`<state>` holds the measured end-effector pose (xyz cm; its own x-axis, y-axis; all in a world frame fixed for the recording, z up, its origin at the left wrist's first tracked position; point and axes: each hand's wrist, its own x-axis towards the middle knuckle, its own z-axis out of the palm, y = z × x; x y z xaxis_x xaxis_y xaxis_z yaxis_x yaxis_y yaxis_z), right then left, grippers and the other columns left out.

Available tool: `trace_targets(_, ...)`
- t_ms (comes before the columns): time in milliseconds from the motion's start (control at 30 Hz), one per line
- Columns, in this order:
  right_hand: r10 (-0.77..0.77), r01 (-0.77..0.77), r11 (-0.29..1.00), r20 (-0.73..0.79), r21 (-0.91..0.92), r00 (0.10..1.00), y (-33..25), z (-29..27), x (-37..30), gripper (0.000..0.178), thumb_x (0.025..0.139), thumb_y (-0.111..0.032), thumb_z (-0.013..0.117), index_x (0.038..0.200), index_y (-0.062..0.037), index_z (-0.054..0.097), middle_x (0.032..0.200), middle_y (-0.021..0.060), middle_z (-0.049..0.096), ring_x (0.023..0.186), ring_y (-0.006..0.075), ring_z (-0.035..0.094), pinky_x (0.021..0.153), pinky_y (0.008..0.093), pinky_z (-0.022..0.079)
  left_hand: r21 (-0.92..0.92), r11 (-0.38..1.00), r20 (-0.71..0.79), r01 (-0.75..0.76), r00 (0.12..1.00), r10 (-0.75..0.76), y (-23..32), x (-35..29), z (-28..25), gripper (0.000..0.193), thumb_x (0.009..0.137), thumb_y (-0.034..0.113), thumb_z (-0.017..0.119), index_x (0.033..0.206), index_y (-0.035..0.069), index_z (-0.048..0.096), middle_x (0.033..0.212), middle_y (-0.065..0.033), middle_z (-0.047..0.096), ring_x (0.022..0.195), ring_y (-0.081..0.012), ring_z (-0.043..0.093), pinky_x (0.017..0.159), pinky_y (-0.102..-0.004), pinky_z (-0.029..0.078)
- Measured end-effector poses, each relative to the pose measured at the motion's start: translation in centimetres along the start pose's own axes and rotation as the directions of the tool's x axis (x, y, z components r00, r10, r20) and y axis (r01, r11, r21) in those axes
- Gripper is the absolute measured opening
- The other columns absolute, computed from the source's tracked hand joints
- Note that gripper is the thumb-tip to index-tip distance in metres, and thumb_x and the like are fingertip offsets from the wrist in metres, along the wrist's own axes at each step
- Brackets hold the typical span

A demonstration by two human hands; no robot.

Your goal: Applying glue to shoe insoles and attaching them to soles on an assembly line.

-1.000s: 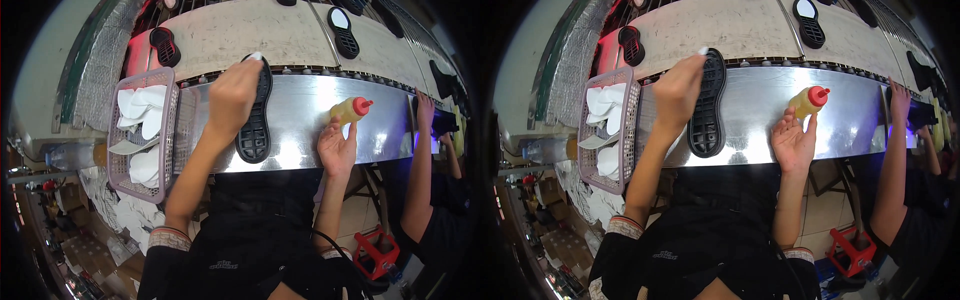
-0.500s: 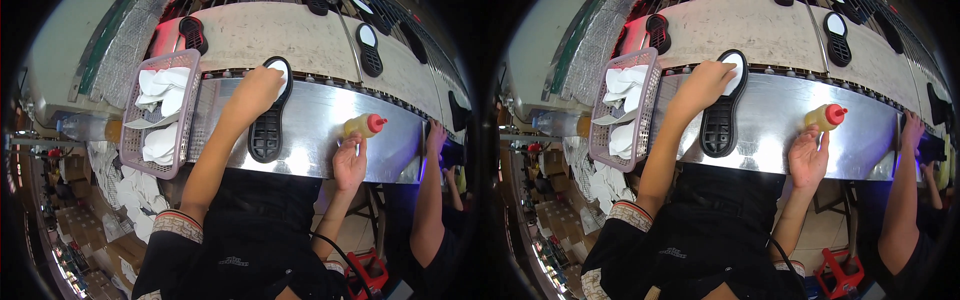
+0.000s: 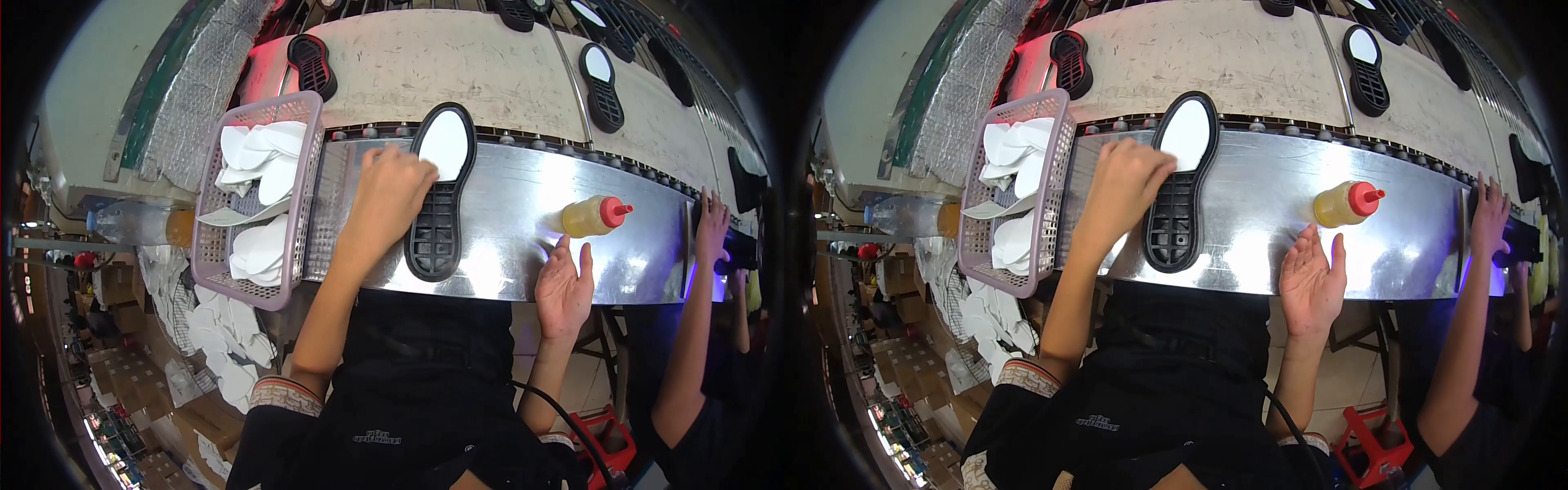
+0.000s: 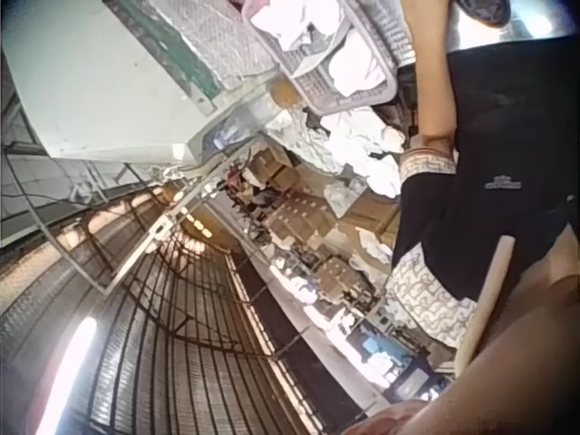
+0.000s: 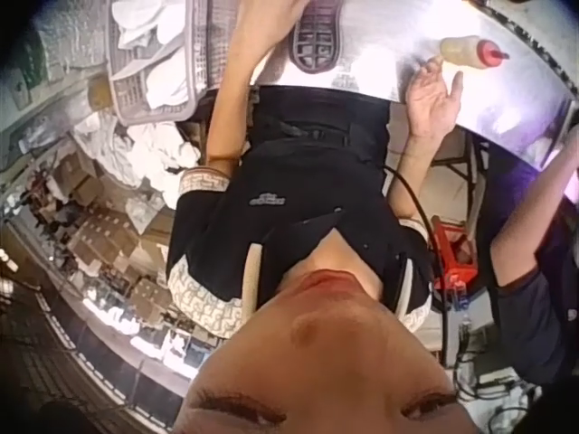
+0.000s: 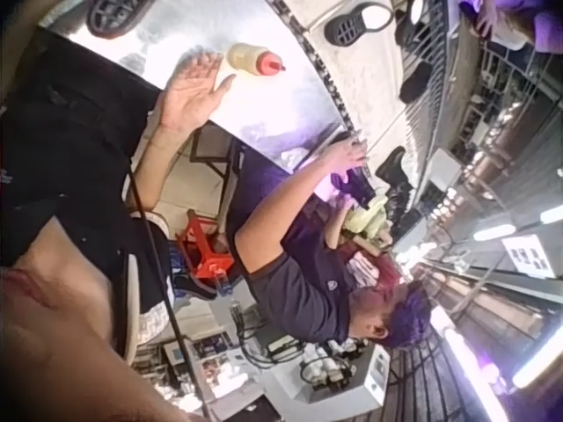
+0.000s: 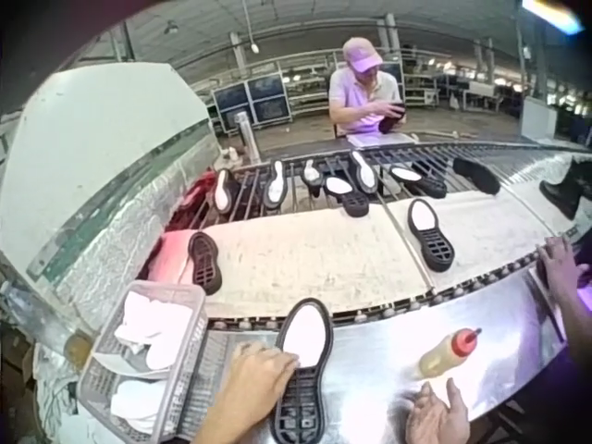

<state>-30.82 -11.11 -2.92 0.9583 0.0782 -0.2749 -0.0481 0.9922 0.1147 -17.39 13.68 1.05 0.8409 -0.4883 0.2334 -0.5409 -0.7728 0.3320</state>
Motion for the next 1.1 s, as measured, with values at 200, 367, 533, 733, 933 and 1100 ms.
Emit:
trace_targets(200,-0.691,0.465,0.538,-0.053,-0.703,0.721,3.3,1.1,-1.0,0.034,0.097,-0.031,0.043,0.093,0.0006,0.055,0.082,0.0109,0.058,0.071,0.0171,0.055,0.073,0.0282,0.047,-0.073,0.997,0.117,0.009,0.993,0.0,-3.3,3.1,1.4,0.042,0.087,0.037,0.055,0.128,0.026,0.054,0.148,-0.012,0.028,0.131,-0.04,0.031,0.107,-0.0517,0.022)
trace_targets(367,-0.848,0.442,0.062,0.186,-0.895,0.496,3.0,0.8,-1.4,0.023,0.097,-0.016,0.042,0.086,0.0012,0.054,0.081,0.0074,0.056,0.07,0.0122,0.052,0.07,0.0259,0.046,-0.151,0.988,0.336,0.002,0.94,0.05,-4.1,3.6,1.1,0.046,0.086,0.032,0.056,0.131,0.024,0.05,0.147,-0.0171,0.026,0.128,-0.038,0.037,0.106,-0.0465,0.028)
trace_targets(533,-0.861,0.45,-0.104,0.307,-0.887,0.406,-3.1,0.3,0.1,0.022,0.096,-0.016,0.044,0.085,0.0003,0.055,0.08,0.0063,0.056,0.069,0.0122,0.052,0.069,0.0251,0.045,-0.138,0.961,0.322,0.242,0.928,-0.187,4.3,-3.2,-2.3,0.063,0.081,0.036,0.062,0.133,0.005,0.043,0.137,-0.0174,0.04,0.115,-0.0417,0.045,0.088,-0.0454,0.047)
trace_targets(733,-0.881,0.248,-0.307,0.373,-0.919,0.291,-12.8,1.5,4.5,0.025,0.095,-0.021,0.05,0.087,0.0015,0.059,0.077,0.0047,0.059,0.066,0.0102,0.054,0.064,0.0238,0.046,0.019,0.99,0.006,0.143,0.99,-0.143,5.6,-6.2,2.2,0.063,0.079,0.033,0.062,0.135,0.01,0.042,0.14,-0.0105,0.037,0.11,-0.0468,0.04,0.08,-0.0506,0.043)
trace_targets(933,-0.871,0.212,-0.358,0.407,-0.909,0.274,-13.0,-0.7,5.4,0.022,0.094,-0.019,0.053,0.092,0.0028,0.06,0.078,0.0047,0.06,0.065,0.0089,0.054,0.061,0.0216,0.047,0.023,0.924,-0.087,0.381,0.922,-0.378,-0.7,6.3,3.5,0.064,0.08,0.03,0.06,0.133,0.001,0.041,0.136,-0.0107,0.045,0.114,-0.0468,0.041,0.094,-0.0543,0.037)
trace_targets(1100,-0.9,0.264,-0.309,0.37,-0.914,0.228,-13.4,0.1,5.2,0.023,0.096,-0.007,0.043,0.116,0.0025,0.048,0.093,0.0112,0.059,0.072,0.0136,0.058,0.068,0.0248,0.05,0.23,0.907,-0.067,0.353,0.936,-0.347,-6.0,19.6,5.5,0.065,0.079,0.034,0.063,0.13,-0.002,0.044,0.137,-0.0191,0.041,0.125,-0.0501,0.03,0.097,-0.0595,0.032)
